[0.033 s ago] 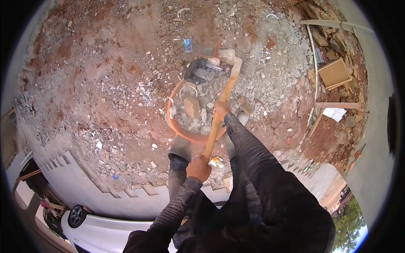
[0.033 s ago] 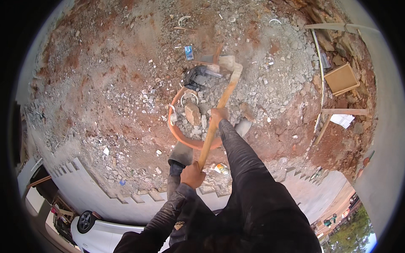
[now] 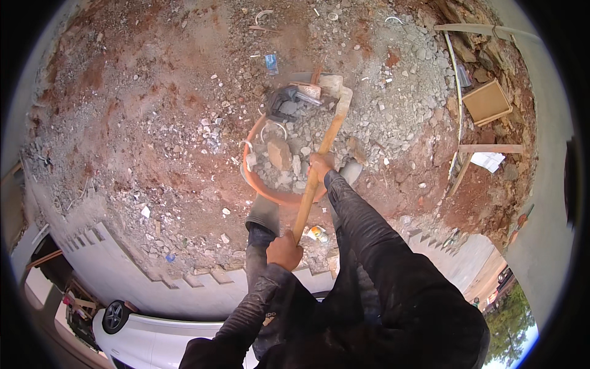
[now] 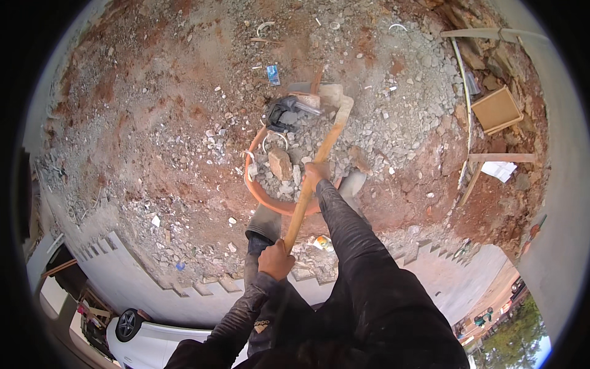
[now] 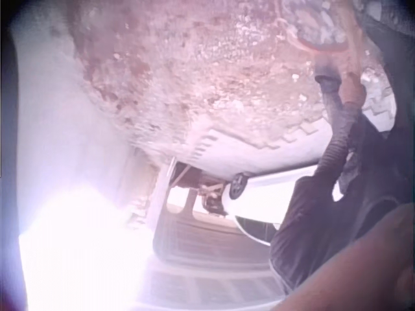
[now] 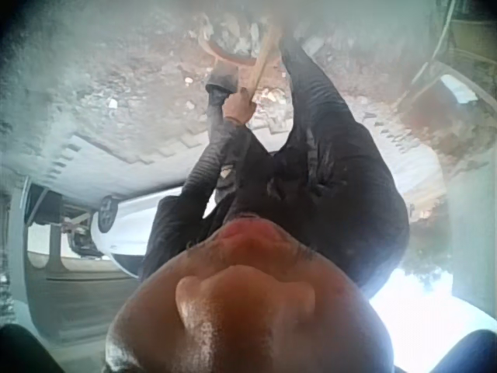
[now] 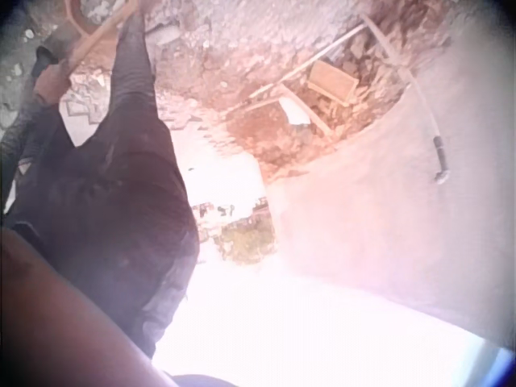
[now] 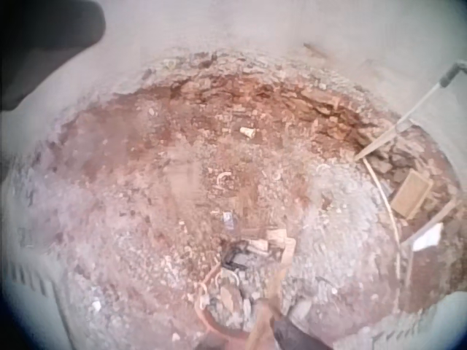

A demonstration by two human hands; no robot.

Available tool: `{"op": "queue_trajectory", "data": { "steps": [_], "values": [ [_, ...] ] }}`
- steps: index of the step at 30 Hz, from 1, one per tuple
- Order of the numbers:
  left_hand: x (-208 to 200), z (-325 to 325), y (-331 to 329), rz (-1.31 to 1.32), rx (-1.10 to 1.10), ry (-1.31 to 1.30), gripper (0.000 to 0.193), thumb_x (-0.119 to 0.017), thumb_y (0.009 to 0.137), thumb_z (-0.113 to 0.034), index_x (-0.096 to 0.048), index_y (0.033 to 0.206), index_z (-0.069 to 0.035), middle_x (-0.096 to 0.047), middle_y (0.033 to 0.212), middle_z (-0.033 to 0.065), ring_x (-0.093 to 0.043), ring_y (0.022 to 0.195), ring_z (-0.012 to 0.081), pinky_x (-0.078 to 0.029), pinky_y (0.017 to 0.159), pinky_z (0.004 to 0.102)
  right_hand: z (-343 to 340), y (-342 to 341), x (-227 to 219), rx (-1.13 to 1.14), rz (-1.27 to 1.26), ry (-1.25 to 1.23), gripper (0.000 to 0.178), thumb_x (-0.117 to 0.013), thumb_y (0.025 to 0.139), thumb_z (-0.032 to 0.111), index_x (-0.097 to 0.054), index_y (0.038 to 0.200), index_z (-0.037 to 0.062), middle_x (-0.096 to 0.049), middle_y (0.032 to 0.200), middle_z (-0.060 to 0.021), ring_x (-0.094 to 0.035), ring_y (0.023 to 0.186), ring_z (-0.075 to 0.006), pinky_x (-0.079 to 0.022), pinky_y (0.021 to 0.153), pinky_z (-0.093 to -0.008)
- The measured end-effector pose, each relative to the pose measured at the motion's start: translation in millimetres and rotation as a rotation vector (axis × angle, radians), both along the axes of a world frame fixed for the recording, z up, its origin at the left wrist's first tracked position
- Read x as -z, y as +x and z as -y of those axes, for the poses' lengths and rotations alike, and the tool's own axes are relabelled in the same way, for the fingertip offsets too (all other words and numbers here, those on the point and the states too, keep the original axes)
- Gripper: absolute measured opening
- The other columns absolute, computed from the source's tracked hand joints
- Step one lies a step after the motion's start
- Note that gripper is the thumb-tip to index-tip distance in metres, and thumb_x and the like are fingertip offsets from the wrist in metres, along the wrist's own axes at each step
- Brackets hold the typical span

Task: The person collects construction debris from the ground using a hoe and a plastic basin, then carries the basin to a green wheelbarrow and dumps the contents. The person repeats this process multiple times.

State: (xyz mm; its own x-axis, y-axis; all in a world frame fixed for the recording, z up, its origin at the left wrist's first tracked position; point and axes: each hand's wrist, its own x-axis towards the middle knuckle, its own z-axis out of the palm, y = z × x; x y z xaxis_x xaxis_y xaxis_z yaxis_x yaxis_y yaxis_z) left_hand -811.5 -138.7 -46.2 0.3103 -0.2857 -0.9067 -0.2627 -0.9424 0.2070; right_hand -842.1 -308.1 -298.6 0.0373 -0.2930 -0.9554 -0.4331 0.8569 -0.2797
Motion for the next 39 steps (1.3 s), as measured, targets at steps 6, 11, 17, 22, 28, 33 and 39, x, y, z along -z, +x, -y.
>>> {"op": "queue_trajectory", "data": {
  "steps": [6,11,17,22,28,33,39],
  "values": [
    [-121,-138,-7,0.043,0.228,0.272,0.025,-0.064,0.071,-0.023,-0.051,0.086,-0.007,-0.063,0.069,0.0189,-0.063,0.065,0.0392,-0.049,0.06,0.0504,-180,-24,-138,0.188,-0.014,0.2,0.039,-0.061,0.081,0.006,-0.031,0.103,0.0141,-0.047,0.072,-0.0064,-0.05,0.043,-0.0157,-0.05,0.041,-0.0326],
    [-173,-225,-12,0.163,0.377,0.322,0.02,-0.064,0.07,-0.022,-0.05,0.08,-0.01,-0.062,0.062,0.0134,-0.062,0.057,0.0359,-0.048,0.054,0.0491,-240,-33,-216,0.423,0.151,0.196,0.036,-0.06,0.078,0.0,-0.034,0.102,0.0086,-0.048,0.07,-0.0065,-0.051,0.047,-0.0162,-0.048,0.042,-0.032],
    [-92,-137,-19,0.169,0.429,0.005,0.022,-0.065,0.072,-0.023,-0.05,0.083,-0.012,-0.062,0.062,0.0125,-0.062,0.053,0.0334,-0.048,0.049,0.0472,-99,-63,-179,0.576,0.174,0.135,0.013,-0.056,0.076,0.002,-0.047,0.085,0.005,-0.048,0.068,-0.0051,-0.049,0.049,-0.0167,-0.047,0.049,-0.034],
    [7,29,-44,0.156,0.379,-0.252,0.025,-0.065,0.072,-0.024,-0.052,0.086,-0.007,-0.064,0.069,0.0155,-0.063,0.063,0.036,-0.05,0.055,0.0462,80,-120,-83,0.526,0.17,-0.068,0.011,-0.059,0.079,0.012,-0.051,0.083,0.0046,-0.048,0.071,-0.0047,-0.051,0.056,-0.0178,-0.051,0.054,-0.035],
    [-33,162,32,0.391,0.494,-0.542,0.033,-0.067,0.074,-0.025,-0.06,0.1,-0.006,-0.064,0.08,0.0128,-0.064,0.066,0.033,-0.051,0.056,0.0416,189,-66,-81,0.495,0.353,-0.022,0.026,-0.055,0.088,0.019,-0.045,0.106,0.0029,-0.049,0.086,-0.0096,-0.055,0.076,-0.0268,-0.053,0.069,-0.0389],
    [-26,221,134,0.644,0.482,-0.815,0.028,-0.065,0.08,-0.029,-0.066,0.103,-0.013,-0.065,0.084,0.01,-0.065,0.071,0.0323,-0.052,0.06,0.0395,192,4,-83,0.338,0.538,-0.042,0.041,-0.053,0.092,0.027,-0.042,0.123,0.0023,-0.054,0.102,-0.0165,-0.058,0.099,-0.0324,-0.053,0.083,-0.0422],
    [-5,277,219,0.148,-0.147,-1.104,0.036,-0.063,0.088,-0.028,-0.062,0.111,0.0,-0.064,0.106,0.0119,-0.064,0.091,0.0189,-0.053,0.079,0.0297,187,-10,-82,0.125,0.542,-0.202,0.043,-0.056,0.091,0.026,-0.046,0.123,0.0008,-0.056,0.103,-0.0167,-0.061,0.095,-0.0283,-0.053,0.08,-0.0378]
  ]
}}
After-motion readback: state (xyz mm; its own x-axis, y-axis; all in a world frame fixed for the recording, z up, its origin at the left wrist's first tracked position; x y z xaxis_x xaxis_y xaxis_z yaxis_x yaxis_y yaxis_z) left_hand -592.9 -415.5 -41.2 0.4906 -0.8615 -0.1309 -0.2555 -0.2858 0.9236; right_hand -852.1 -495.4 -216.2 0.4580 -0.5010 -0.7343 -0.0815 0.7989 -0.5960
